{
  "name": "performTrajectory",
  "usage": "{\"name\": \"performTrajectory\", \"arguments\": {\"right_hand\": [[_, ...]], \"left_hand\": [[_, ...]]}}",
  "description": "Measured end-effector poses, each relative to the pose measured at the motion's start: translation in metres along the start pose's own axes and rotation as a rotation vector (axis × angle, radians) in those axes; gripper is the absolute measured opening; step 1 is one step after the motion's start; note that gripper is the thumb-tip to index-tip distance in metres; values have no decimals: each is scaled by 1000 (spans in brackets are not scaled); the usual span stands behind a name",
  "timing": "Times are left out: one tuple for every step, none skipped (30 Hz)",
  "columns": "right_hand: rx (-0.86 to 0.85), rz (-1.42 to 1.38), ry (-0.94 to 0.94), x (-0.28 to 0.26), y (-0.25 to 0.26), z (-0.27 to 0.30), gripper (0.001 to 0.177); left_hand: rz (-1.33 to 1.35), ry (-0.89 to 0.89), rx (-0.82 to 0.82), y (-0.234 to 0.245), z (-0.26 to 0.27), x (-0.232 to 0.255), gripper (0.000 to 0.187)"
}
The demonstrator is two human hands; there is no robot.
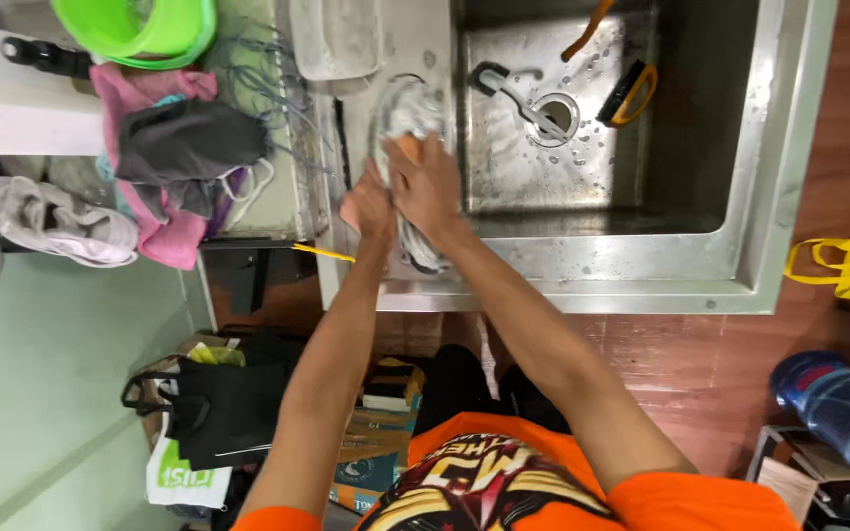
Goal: The person cleans a shoe by rinsing the outer surface under a faucet, scrubbing the sole with a brush, and then using a small tool to scrape the tread.
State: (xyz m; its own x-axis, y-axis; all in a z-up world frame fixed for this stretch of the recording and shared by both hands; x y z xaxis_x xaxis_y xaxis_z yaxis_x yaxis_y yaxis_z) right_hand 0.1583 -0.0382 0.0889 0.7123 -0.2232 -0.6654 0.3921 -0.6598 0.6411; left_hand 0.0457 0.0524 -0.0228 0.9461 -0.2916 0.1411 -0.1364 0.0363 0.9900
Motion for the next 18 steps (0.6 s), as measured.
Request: {"name": "performTrajectory", "arguments": {"right_hand": [[-7, -3, -12, -18, 28, 5, 28], [-184, -363, -303, -29, 48, 10, 28], [-357, -716, -562, -39, 66, 8, 67], [-360, -713, -543, -49, 77, 27, 67], [-477, -484, -678, -56, 84, 50, 51], [-587, -245, -800, -60, 93, 75, 56], [-596, -256, -817, -48, 71, 58, 56], [-440, -84, -444, -42, 56, 35, 36], [-275, 103, -59, -27, 48, 10, 18], [-282, 114, -62, -29, 56, 23, 18], [-228, 113, -73, -34, 58, 22, 17], [-175, 111, -84, -39, 58, 20, 23], [-174, 113, -82, -42, 65, 47, 23], [-201, 120, -73, -45, 71, 75, 26], [-245, 115, -59, -50, 77, 108, 29], [-260, 105, -52, -46, 71, 81, 29], [-182, 93, -38, -45, 66, 56, 23], [-104, 80, -23, -43, 62, 30, 22]], "left_hand": [[-9, 0, -11, -2, 2, -3, 66], [-28, -20, 110, 1, 3, -6, 61], [-28, -31, 257, 2, -6, 0, 57], [-20, -22, 271, 11, -1, 7, 57], [35, -58, 199, 19, 5, 11, 48], [91, -94, 127, 24, 12, 15, 43], [75, -95, 112, 15, 5, 4, 43], [20, -36, 102, 6, 1, -7, 53], [-12, 25, 96, -9, -5, 0, 64], [-4, 27, 86, -11, 11, 0, 64], [25, 19, 111, -8, 5, -1, 65], [54, 11, 136, -4, -2, -2, 66], [57, 11, 137, -9, -3, -5, 66], [23, -85, 102, -15, -4, -6, 34], [-23, -163, 63, -21, 3, -14, 12], [-30, -146, 60, -17, 3, -7, 12], [7, -72, 167, -10, 2, -1, 26], [43, 1, 275, -3, 2, 5, 53]]}}
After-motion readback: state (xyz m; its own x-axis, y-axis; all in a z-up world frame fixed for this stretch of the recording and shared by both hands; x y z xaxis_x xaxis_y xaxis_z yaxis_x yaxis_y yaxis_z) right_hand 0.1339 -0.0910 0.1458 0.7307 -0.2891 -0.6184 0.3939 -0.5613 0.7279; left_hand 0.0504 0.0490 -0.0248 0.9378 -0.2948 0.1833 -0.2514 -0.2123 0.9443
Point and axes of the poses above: each hand's wrist, its own z-axis away from the middle knuckle, its own y-axis out of the back of the hand, x = y × z, the point moved 3 cm from there along -z, towards the middle knuckle, and after that the axes turned 4 degrees about -x, right-handed, at the moved point
